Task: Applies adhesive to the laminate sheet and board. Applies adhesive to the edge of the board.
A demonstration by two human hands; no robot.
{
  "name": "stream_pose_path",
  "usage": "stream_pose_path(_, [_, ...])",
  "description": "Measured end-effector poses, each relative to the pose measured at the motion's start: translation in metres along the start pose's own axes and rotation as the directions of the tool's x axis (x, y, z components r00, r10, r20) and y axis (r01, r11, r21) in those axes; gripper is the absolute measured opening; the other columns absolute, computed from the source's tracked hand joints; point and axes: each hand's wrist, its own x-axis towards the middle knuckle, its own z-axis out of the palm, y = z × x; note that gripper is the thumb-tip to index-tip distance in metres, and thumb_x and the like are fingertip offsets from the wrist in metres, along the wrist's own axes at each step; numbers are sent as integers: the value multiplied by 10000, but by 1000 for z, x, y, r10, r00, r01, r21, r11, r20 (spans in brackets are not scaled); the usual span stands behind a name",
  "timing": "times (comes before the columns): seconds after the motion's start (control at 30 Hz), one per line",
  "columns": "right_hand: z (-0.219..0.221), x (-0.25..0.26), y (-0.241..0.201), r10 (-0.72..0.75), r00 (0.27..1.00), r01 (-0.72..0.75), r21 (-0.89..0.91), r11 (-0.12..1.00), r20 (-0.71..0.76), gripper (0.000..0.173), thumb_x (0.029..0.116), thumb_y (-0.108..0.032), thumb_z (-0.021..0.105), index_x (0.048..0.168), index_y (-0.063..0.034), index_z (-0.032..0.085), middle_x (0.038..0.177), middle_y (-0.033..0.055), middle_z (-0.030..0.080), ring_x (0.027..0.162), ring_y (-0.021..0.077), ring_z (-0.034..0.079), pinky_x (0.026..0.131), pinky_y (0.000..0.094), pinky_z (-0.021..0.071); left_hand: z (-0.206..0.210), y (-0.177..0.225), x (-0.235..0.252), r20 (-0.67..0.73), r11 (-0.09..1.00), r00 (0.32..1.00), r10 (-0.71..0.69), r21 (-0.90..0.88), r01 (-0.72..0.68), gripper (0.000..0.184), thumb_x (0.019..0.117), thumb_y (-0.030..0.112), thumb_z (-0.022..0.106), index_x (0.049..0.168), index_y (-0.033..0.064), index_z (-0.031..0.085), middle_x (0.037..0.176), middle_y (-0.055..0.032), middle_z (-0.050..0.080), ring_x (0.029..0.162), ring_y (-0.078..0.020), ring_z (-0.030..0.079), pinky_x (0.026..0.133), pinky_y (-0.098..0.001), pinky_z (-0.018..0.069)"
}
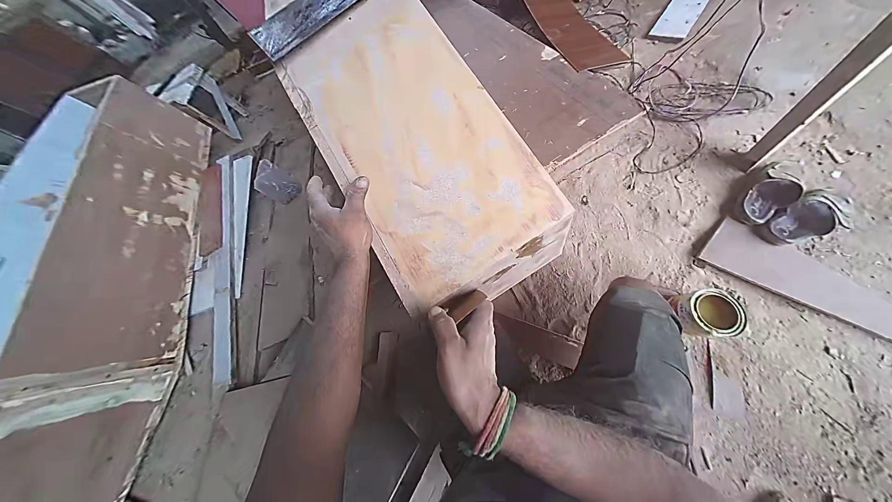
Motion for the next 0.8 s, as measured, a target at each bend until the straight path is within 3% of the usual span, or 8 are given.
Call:
stream_pose_path(0.1, [0, -15, 0, -31, 997, 22, 126, 992, 67, 644, 954, -443, 617, 1412, -41, 409, 1255, 167, 579, 1116, 220, 634, 918, 428, 552, -5, 8, -2, 17, 978, 999, 49, 204, -51, 944, 868, 641, 703, 1563, 98, 366, 1500, -179, 508, 1377, -298, 505, 1150, -500, 397])
stream_pose_path(0.17, [-12, -14, -2, -20, 998, 0, 332, 943, 56, 510, 991, -322, 606, 1375, -32, 439, 1154, 152, 628, 991, 198, 681, 839, 396, 596, -8, 17, -3, 35, 939, 997, 73, 334, -80, 942, 890, 710, 616, 1572, 111, 365, 1521, -181, 491, 1393, -324, 489, 1159, -533, 377])
stream_pose_path(0.27, [-61, -15, -11, 76, 992, -120, 609, 784, 97, 377, 1084, -187, 427, 1415, -7, 411, 1121, 207, 690, 907, 288, 758, 755, 435, 664, -8, 25, -2, 63, 878, 989, 131, 455, -146, 863, 957, 704, 508, 1576, 120, 366, 1546, -162, 474, 1415, -311, 476, 1180, -525, 362])
stream_pose_path(0.37, [-123, -9, -3, 15, 998, -57, 752, 657, 63, 321, 1091, -162, 294, 1307, 19, 448, 927, 267, 744, 773, 365, 772, 656, 465, 664, -5, 26, 0, 68, 821, 984, 165, 544, -175, 758, 1016, 637, 444, 1579, 135, 378, 1542, -153, 488, 1418, -279, 483, 1185, -486, 365])
stream_pose_path(0.5, [-185, 17, 12, -160, 985, 145, 777, 613, -58, 266, 1055, -93, 319, 1267, 14, 438, 933, 295, 739, 755, 408, 769, 631, 492, 667, -8, 28, 1, 59, 794, 986, 155, 586, -160, 685, 1048, 568, 417, 1580, 139, 375, 1528, -162, 496, 1378, -290, 517, 1154, -500, 393])
stream_pose_path(0.57, [-209, 34, 13, -213, 963, 265, 708, 655, -163, 270, 1031, -61, 356, 1289, 0, 407, 947, 271, 745, 751, 395, 771, 620, 485, 670, -10, 27, 0, 119, 777, 967, 224, 578, -251, 664, 1073, 520, 385, 1579, 91, 353, 1535, -194, 470, 1387, -322, 499, 1165, -511, 377])
stream_pose_path(0.67, [-249, 65, 8, -298, 917, 399, 597, 696, -265, 348, 1007, -70, 437, 1330, -37, 312, 983, 231, 732, 735, 391, 766, 588, 494, 671, -11, 21, 0, 168, 752, 949, 266, 580, -313, 644, 1079, 516, 354, 1572, 102, 369, 1515, -188, 493, 1401, -311, 485, 1183, -506, 352])
stream_pose_path(0.8, [-277, 104, 10, -374, 893, 450, 485, 750, -250, 262, 1041, -125, 443, 1290, -52, 401, 962, 148, 750, 707, 314, 763, 584, 445, 667, -18, 19, 5, 234, 720, 934, 270, 595, -357, 705, 1056, 587, 312, 1577, 115, 358, 1536, -186, 465, 1401, -323, 475, 1165, -540, 349])
